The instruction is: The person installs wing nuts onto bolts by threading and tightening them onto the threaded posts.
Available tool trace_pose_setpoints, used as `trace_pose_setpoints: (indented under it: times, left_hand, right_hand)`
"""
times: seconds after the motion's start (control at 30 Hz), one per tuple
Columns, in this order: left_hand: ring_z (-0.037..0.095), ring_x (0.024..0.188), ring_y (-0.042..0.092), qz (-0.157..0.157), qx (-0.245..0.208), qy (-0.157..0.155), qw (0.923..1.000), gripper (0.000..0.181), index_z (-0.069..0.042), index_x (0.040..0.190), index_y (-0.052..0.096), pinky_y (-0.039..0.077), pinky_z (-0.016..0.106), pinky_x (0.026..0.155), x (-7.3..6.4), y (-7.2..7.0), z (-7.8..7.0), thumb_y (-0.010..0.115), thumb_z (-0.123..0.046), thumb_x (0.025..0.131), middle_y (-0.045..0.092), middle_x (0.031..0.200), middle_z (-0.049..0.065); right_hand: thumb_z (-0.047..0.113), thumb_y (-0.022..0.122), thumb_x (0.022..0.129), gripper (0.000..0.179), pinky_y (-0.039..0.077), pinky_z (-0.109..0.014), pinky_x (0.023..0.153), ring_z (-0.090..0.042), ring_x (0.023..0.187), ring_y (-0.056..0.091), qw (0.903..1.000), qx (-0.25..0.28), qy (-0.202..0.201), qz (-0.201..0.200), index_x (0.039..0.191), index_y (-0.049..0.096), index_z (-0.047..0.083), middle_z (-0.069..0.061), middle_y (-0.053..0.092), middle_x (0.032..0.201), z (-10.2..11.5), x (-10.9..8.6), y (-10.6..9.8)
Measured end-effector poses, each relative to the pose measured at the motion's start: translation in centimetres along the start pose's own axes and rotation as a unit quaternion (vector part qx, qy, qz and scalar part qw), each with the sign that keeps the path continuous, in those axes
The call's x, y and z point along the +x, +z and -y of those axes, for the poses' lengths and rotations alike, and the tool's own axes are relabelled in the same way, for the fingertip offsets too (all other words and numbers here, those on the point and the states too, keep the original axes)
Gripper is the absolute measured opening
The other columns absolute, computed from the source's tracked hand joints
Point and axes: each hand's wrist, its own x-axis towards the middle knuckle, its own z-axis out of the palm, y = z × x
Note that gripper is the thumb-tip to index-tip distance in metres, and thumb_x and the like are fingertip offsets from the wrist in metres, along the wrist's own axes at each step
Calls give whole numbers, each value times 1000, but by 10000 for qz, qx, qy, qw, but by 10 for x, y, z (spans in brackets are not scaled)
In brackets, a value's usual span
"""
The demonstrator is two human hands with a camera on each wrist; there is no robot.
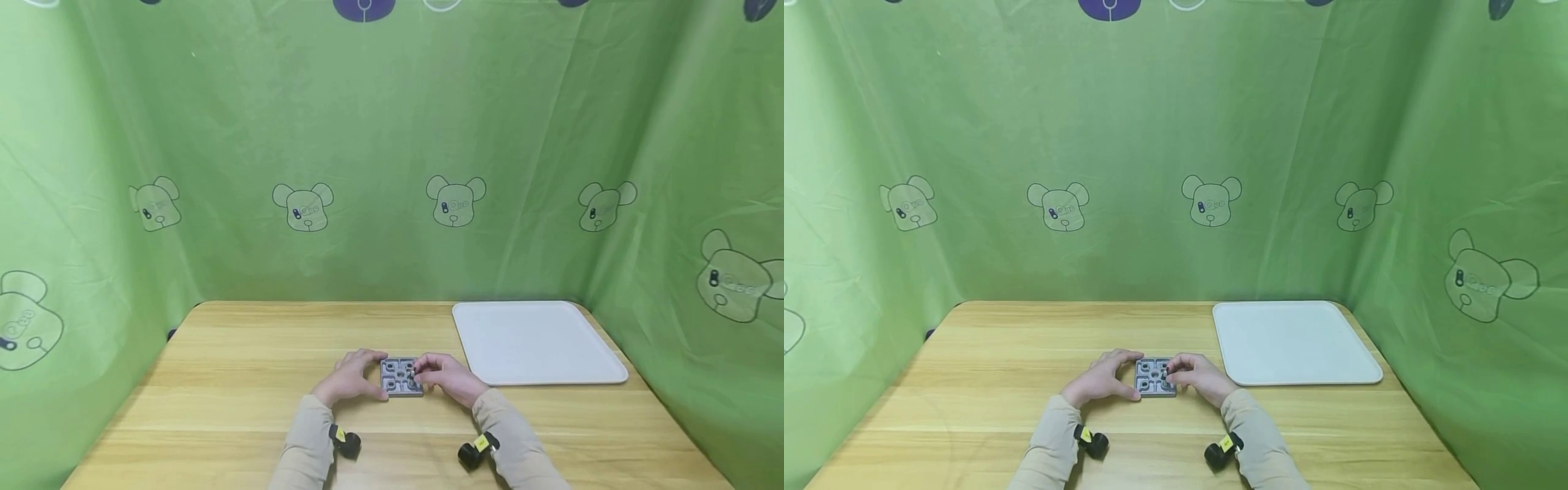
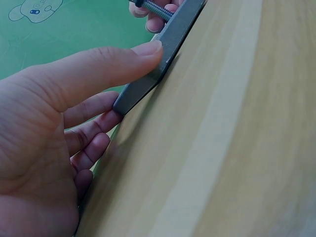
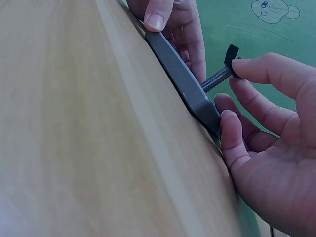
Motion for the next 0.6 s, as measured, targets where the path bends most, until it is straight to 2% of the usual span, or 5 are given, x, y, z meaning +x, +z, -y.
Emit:
trace_pose_setpoints:
  times: [0.3,0.6]
  left_hand:
    - [33,134,40,-27,55,8,10000,87,-17,141,50,24,62,111,1,0,0,85,-36,64,50,145,9]
    - [33,133,40,-33,72,2,10000,87,-17,140,50,25,62,110,1,1,2,85,-37,63,50,144,9]
  right_hand:
    - [3,55,81,15,48,-22,71,-14,87,54,9997,176,-5,-169,95,62,-1,-4,59,95,-1,1,1]
    - [2,54,83,15,48,-21,72,-12,85,54,9996,232,-79,-161,94,61,-5,0,60,90,-1,0,0]
